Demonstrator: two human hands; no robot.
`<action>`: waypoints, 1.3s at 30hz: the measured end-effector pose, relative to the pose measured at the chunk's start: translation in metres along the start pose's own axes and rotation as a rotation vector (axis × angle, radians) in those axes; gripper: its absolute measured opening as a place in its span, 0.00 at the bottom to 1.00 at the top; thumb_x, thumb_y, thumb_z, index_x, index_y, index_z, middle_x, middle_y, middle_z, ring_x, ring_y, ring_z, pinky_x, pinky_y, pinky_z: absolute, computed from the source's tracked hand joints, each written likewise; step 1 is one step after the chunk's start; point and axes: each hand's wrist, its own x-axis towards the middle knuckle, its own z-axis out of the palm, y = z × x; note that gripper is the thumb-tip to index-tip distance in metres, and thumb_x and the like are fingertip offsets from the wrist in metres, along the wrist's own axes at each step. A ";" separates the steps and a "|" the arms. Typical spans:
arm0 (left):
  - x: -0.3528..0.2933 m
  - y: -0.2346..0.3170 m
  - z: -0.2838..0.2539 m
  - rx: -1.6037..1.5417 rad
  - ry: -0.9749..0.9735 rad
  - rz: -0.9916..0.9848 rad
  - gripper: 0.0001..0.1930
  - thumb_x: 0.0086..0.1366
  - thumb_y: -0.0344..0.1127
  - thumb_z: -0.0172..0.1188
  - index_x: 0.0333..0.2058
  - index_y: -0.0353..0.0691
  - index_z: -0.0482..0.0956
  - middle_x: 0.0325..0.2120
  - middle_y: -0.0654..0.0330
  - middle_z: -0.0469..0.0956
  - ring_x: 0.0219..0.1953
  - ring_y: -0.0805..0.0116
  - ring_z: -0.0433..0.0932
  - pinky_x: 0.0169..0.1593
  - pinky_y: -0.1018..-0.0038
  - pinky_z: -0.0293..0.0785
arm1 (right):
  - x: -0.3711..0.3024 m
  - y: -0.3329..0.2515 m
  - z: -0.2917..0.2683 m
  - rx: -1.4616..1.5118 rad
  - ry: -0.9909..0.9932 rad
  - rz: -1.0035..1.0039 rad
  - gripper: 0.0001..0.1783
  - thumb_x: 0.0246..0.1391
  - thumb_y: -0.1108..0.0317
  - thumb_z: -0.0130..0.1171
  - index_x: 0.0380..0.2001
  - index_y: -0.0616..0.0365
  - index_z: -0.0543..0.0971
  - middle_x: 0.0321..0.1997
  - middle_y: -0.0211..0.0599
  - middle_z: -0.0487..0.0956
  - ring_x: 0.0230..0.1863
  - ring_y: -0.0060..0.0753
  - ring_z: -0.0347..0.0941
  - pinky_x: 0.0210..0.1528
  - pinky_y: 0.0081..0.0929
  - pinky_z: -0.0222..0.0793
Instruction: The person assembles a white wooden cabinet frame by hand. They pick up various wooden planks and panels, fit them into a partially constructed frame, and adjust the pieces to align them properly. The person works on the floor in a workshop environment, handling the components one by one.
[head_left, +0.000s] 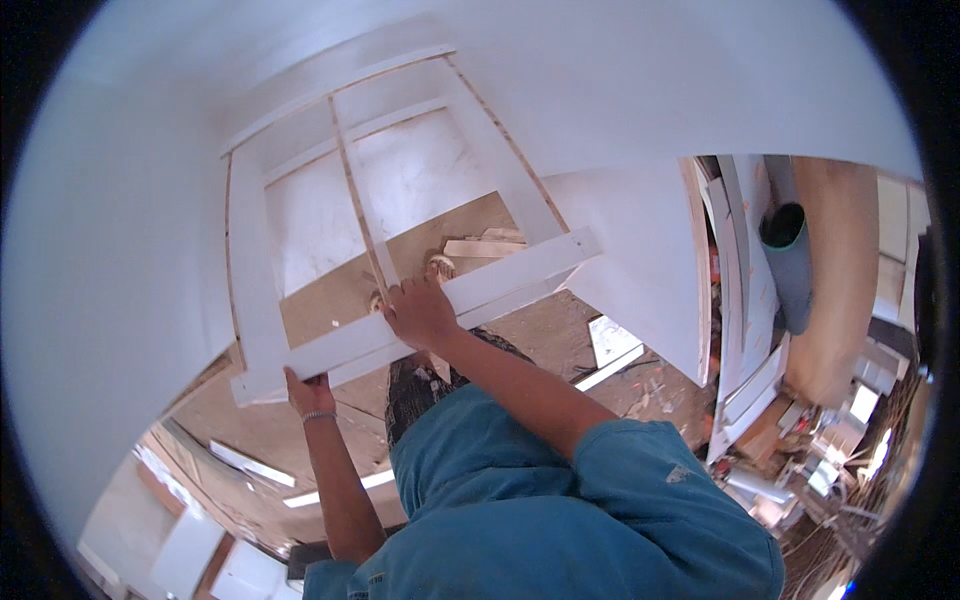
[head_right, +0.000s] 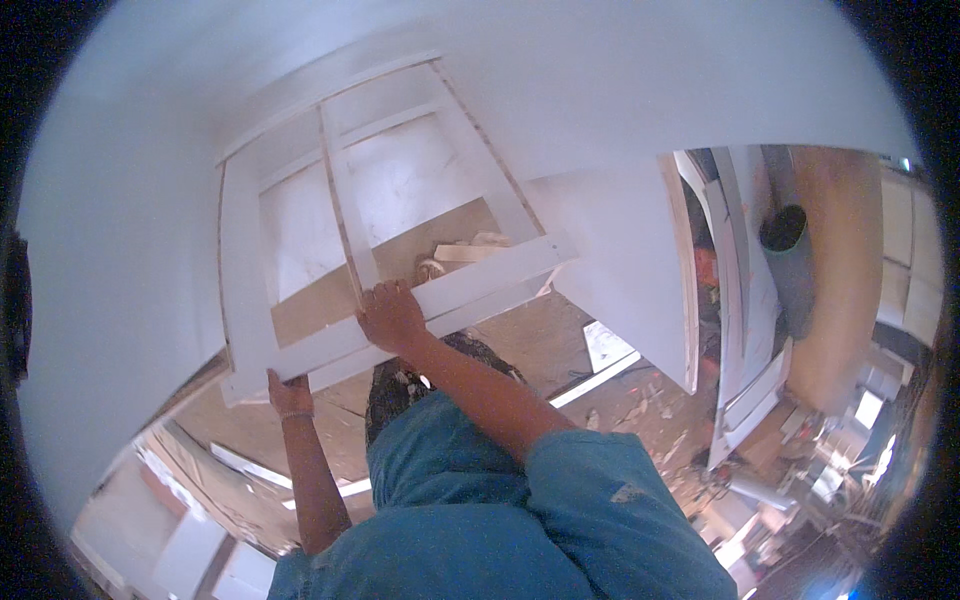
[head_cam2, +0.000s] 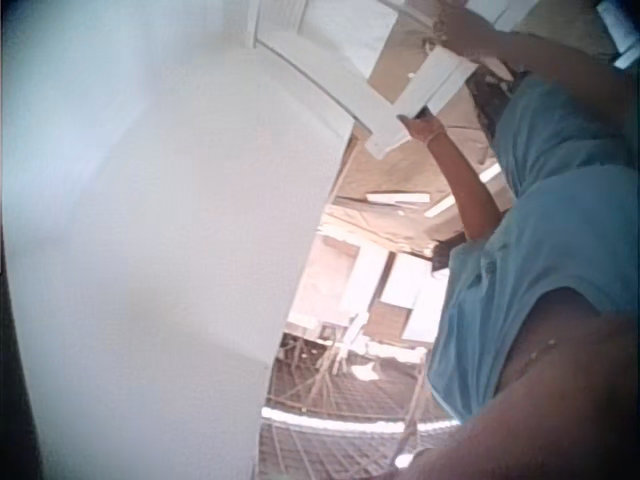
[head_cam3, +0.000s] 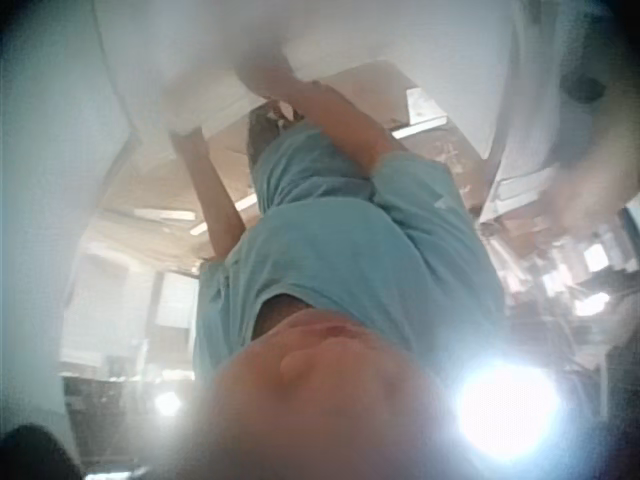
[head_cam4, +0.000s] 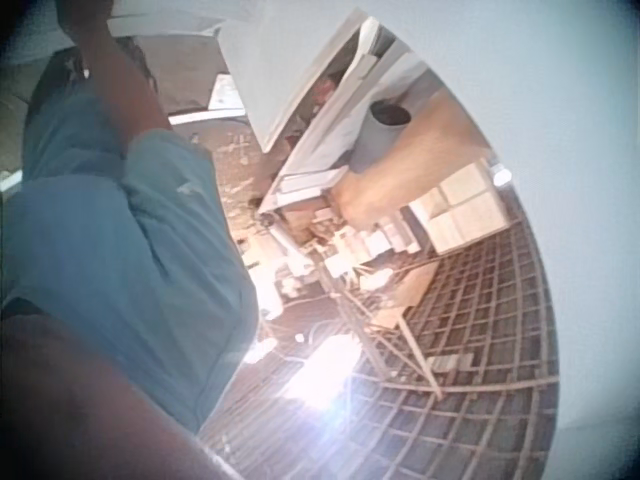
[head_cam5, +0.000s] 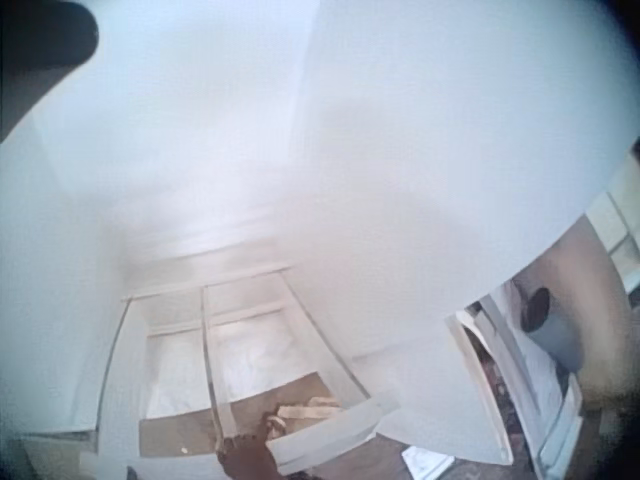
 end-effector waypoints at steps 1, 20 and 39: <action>-0.008 0.001 0.003 0.015 0.003 -0.002 0.26 0.74 0.52 0.48 0.58 0.37 0.67 0.53 0.49 0.74 0.55 0.55 0.74 0.59 0.55 0.74 | -0.008 0.009 -0.010 -0.008 0.017 -0.022 0.21 0.60 0.50 0.53 0.34 0.59 0.80 0.35 0.50 0.80 0.47 0.52 0.75 0.64 0.55 0.56; 0.010 0.043 -0.008 0.254 -0.184 -0.258 0.21 0.74 0.47 0.48 0.49 0.32 0.72 0.45 0.48 0.80 0.47 0.55 0.81 0.53 0.63 0.81 | -0.019 0.036 -0.053 0.091 -0.053 0.049 0.20 0.60 0.50 0.53 0.40 0.56 0.81 0.45 0.45 0.80 0.56 0.46 0.71 0.66 0.47 0.55; -0.052 0.013 0.016 0.265 -0.210 -0.181 0.21 0.75 0.48 0.46 0.51 0.33 0.70 0.49 0.48 0.77 0.52 0.54 0.79 0.54 0.63 0.78 | -0.010 0.039 -0.058 0.040 -0.224 -0.022 0.24 0.62 0.49 0.51 0.47 0.58 0.78 0.50 0.49 0.79 0.58 0.48 0.70 0.64 0.47 0.56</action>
